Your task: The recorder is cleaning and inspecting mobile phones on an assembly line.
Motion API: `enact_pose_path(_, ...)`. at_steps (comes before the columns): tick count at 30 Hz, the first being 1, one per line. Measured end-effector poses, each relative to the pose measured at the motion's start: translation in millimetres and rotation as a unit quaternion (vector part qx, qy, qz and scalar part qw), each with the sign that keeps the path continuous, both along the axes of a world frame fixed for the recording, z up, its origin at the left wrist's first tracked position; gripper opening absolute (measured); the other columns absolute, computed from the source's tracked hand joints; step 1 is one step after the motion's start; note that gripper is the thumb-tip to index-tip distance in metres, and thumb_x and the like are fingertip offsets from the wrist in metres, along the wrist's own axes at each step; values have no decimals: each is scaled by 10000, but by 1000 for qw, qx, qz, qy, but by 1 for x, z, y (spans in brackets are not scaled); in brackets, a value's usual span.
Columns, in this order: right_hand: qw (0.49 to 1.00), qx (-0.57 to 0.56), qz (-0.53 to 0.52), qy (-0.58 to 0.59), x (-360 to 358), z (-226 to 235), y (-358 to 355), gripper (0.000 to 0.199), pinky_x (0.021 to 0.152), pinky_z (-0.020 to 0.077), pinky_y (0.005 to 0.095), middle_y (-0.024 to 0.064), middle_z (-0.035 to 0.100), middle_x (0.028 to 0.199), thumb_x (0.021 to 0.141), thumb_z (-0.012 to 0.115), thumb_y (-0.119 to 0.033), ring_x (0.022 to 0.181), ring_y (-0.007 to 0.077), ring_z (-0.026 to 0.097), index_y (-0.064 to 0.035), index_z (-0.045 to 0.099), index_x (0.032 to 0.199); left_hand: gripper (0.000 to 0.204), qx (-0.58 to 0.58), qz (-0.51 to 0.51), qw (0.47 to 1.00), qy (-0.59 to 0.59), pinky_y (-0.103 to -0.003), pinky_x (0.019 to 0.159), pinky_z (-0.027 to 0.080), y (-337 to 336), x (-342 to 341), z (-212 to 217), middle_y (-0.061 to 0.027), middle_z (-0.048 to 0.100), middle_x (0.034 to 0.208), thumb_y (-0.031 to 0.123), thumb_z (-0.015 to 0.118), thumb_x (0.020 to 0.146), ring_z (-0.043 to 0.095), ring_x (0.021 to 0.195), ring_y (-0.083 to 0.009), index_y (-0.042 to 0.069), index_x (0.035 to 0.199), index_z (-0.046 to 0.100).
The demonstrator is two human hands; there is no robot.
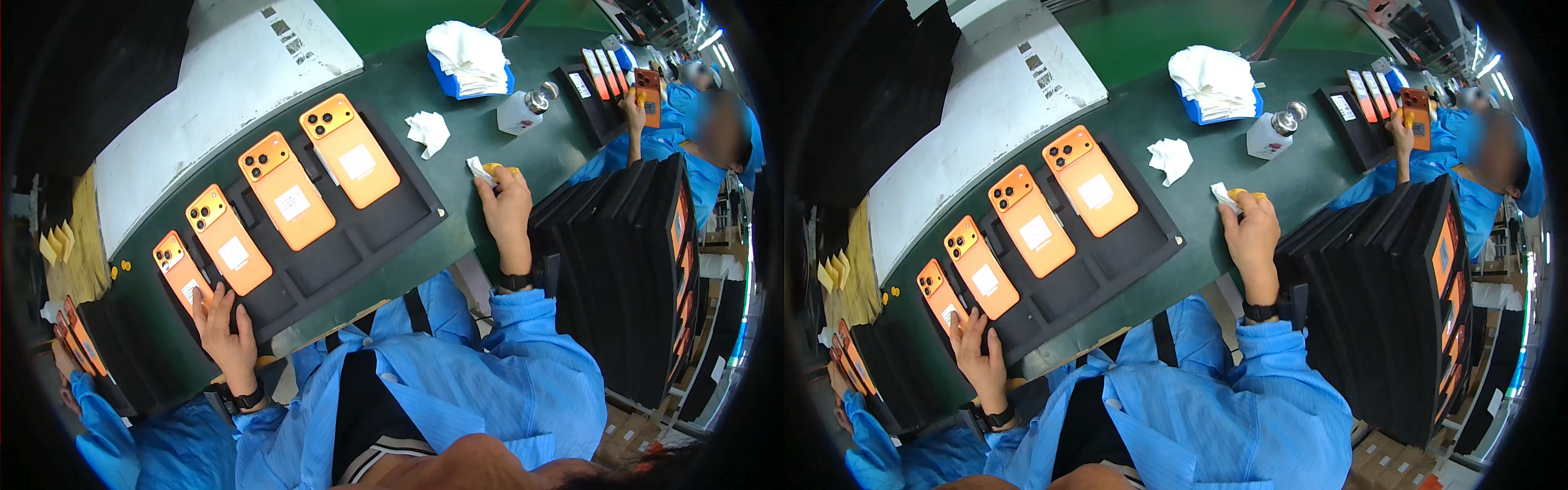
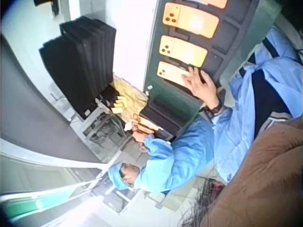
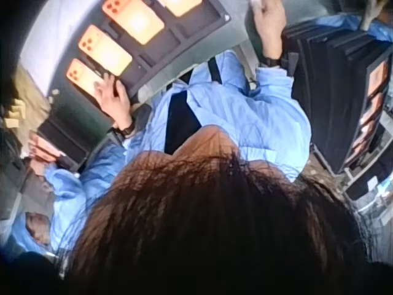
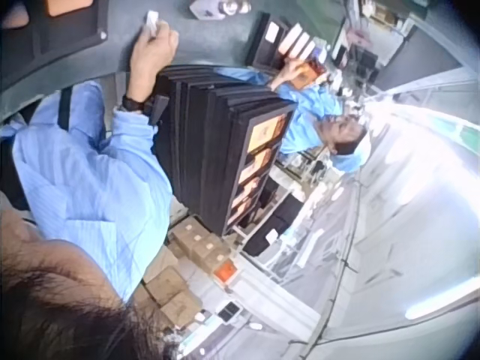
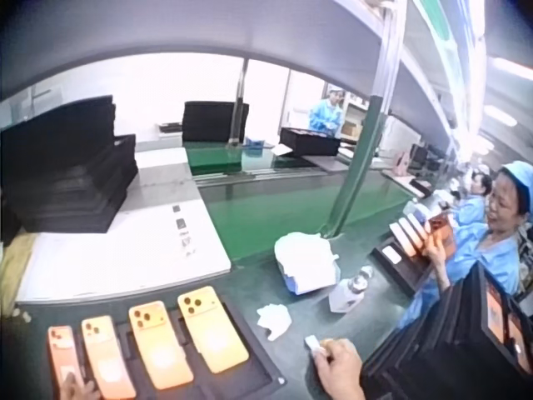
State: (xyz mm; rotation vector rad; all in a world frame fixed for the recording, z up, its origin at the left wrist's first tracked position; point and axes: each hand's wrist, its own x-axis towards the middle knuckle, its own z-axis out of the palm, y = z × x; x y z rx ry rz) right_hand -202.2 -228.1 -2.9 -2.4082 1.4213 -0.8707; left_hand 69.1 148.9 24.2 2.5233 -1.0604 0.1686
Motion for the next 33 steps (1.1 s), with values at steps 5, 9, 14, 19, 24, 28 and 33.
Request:
enact_pose_path(5,985,15,45,-169,49,28,-8,172,628,479,383,133,613,780,825,729,-138,692,279,604,-47,701,969,250,-1,-2,1000,-5,-496,1112,364,-1,1,0,-115,669,1245,63,647,835,414,1376,-408,26,1074,711)
enact_pose_path(9,989,-24,142,-26,90,6,-19,149,663,499,416,117,601,818,830,709,-123,776,311,627,-88,693,974,245,-17,3,1000,-8,-498,1109,365,4,0,1,-117,670,1241,62,650,833,415,1373,-413,23,1068,710)
enact_pose_path(14,989,-66,133,6,109,-1,-64,146,712,506,446,124,615,883,842,686,-147,839,330,630,-109,690,984,241,-25,-2,1000,7,-500,1106,367,0,-1,4,-122,674,1228,71,652,829,415,1370,-420,15,1057,708)
enact_pose_path(19,992,-12,118,42,106,22,-39,182,683,512,466,156,646,882,841,712,-218,783,350,659,-90,700,970,230,-28,12,999,16,-498,1110,363,5,-2,1,-117,675,1225,78,660,821,411,1371,-412,14,1035,716)
enact_pose_path(24,983,-116,94,-110,85,50,-70,140,608,478,444,177,626,792,844,707,-169,684,353,617,-50,701,918,229,-29,8,999,15,-494,1105,369,2,-1,3,-114,677,1218,69,662,818,410,1371,-414,11,1033,714)
enact_pose_path(28,982,-168,67,-46,94,73,-106,195,692,504,445,168,644,880,821,718,-165,828,345,626,-66,715,990,223,-31,16,999,24,-497,1099,376,2,-2,6,-111,679,1213,63,665,813,413,1367,-414,12,1025,712)
enact_pose_path(33,974,-202,88,43,101,74,-122,245,785,518,448,148,657,952,803,724,-173,971,334,609,-91,730,1034,220,-45,16,998,27,-500,1097,379,1,0,7,-109,680,1211,64,672,804,419,1360,-420,14,1015,712)
